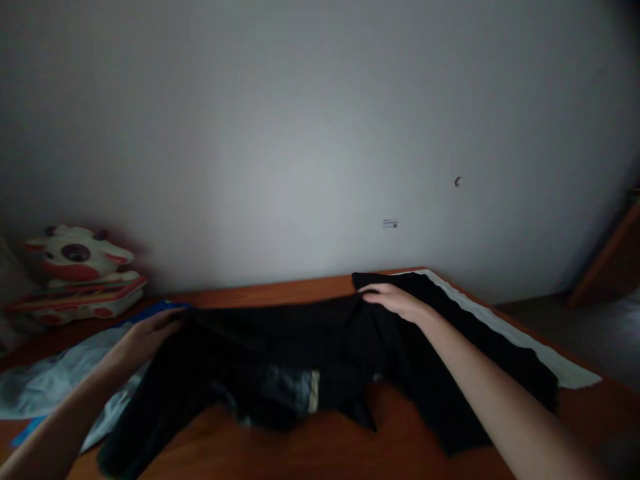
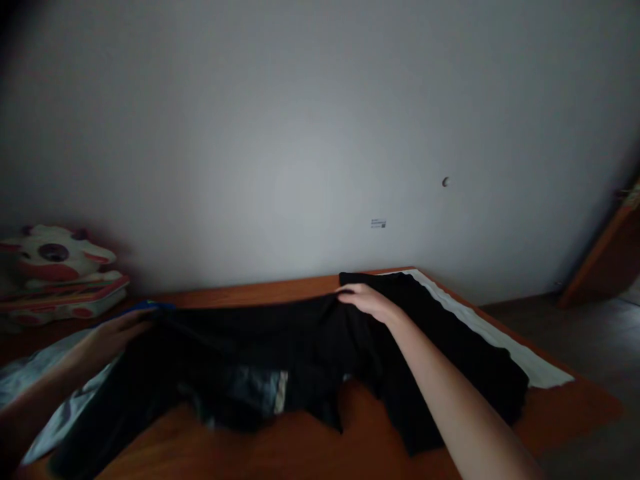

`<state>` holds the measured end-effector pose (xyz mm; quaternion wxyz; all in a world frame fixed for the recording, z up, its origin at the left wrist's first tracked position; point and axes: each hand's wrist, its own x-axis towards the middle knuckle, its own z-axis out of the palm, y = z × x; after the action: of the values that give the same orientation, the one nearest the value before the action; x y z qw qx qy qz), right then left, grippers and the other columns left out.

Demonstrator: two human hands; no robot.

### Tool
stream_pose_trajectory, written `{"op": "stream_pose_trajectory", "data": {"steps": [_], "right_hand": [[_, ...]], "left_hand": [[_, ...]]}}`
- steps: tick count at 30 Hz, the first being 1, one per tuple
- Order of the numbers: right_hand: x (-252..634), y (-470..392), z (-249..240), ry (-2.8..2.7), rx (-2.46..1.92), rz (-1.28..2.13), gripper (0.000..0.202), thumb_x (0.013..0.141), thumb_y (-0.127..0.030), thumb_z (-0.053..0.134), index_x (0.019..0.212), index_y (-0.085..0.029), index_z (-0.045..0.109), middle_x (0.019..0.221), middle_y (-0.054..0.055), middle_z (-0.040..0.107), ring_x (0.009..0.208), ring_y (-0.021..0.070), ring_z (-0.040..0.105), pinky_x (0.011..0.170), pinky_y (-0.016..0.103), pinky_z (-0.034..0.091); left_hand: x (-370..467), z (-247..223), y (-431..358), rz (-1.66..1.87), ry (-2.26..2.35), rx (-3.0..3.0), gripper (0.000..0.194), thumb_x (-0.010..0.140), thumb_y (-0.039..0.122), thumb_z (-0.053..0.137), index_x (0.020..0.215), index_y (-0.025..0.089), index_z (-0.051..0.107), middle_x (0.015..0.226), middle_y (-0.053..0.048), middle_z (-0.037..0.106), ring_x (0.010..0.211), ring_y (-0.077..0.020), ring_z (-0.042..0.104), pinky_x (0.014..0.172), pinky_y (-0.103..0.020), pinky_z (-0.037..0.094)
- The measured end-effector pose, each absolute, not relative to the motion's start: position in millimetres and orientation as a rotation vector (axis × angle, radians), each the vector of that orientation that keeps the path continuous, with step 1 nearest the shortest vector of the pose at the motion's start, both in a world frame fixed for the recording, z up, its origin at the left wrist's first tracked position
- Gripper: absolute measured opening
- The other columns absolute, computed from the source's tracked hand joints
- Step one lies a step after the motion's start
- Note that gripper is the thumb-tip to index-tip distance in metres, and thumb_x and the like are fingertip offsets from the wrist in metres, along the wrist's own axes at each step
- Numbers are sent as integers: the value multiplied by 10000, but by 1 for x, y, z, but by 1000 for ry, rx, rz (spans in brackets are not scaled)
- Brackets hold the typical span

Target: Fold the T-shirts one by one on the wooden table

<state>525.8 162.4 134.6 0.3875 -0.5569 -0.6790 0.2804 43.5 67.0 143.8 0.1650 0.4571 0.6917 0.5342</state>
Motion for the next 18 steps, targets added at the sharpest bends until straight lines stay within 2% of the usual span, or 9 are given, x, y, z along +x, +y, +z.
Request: {"op": "stream_pose_trajectory", "data": {"steps": [2, 4, 6, 8, 10, 12, 14, 16, 18], "right_hand": [[511, 180, 131, -1561, -1449, 483, 348, 781, -374, 668, 1067, -182, 719, 979, 94, 752, 898, 244, 692, 858, 397, 526], [501, 180, 124, -1532, -1420, 349, 374, 814, -373, 624, 1128, -178, 679, 1117, 124, 715, 999, 252, 661, 923, 408, 491], [495, 164, 112, -1654, -1362, 270, 288, 844, -395, 591, 1021, -192, 693, 1065, 110, 719, 925, 239, 665, 866, 372, 495], [491, 138, 98, -1917, -1329, 312, 293, 903, -449, 530, 824, -217, 691, 828, 60, 720, 726, 209, 659, 699, 317, 479], [486, 111, 83, -2091, -1371, 394, 400, 930, -512, 505, 692, -230, 659, 678, 34, 689, 626, 196, 641, 603, 291, 424], [482, 91, 68, -2154, -1443, 495, 433, 920, -580, 520, 708, -234, 672, 668, 32, 698, 623, 200, 658, 582, 283, 406], [476, 79, 53, -2152, -1549, 554, 475, 883, -665, 535, 814, -227, 704, 763, 65, 736, 711, 234, 698, 631, 302, 443], [469, 75, 39, -2113, -1653, 546, 577, 830, -737, 553, 953, -197, 714, 967, 140, 752, 907, 300, 714, 756, 357, 491], [462, 76, 26, -2068, -1715, 497, 629, 793, -727, 607, 1060, -164, 698, 1182, 213, 699, 1123, 365, 654, 888, 421, 487]], "left_hand": [[42, 162, 84, 1571, 2191, 1340, 316, 772, 302, 656, 1054, 160, 645, 999, -50, 717, 1034, -258, 668, 977, -374, 493], [49, 161, 87, 1661, 2191, 1435, 437, 793, 322, 628, 1197, 161, 584, 1193, -84, 669, 1148, -254, 619, 1005, -349, 469], [65, 140, 78, 1593, 1974, 1604, 472, 797, 435, 628, 1191, 180, 578, 1136, -75, 684, 1019, -230, 660, 864, -292, 520], [90, 107, 63, 1325, 1786, 1761, 425, 778, 541, 633, 1045, 210, 620, 875, -30, 703, 771, -206, 666, 681, -267, 516], [116, 72, 48, 971, 1700, 1887, 346, 822, 573, 596, 910, 240, 636, 739, -6, 678, 661, -190, 640, 625, -270, 479], [140, 42, 37, 803, 1737, 1952, 349, 831, 574, 593, 948, 247, 623, 777, -18, 690, 695, -211, 660, 667, -301, 477], [157, 23, 32, 712, 1862, 1970, 441, 796, 595, 622, 1043, 231, 600, 908, -64, 709, 833, -261, 691, 755, -343, 489], [167, 14, 33, 661, 1988, 1964, 508, 794, 628, 593, 1076, 206, 580, 1006, -114, 699, 948, -303, 691, 821, -377, 489], [171, 11, 40, 632, 2058, 1965, 492, 829, 626, 528, 1058, 193, 578, 1043, -141, 687, 995, -317, 683, 845, -390, 487]]}}
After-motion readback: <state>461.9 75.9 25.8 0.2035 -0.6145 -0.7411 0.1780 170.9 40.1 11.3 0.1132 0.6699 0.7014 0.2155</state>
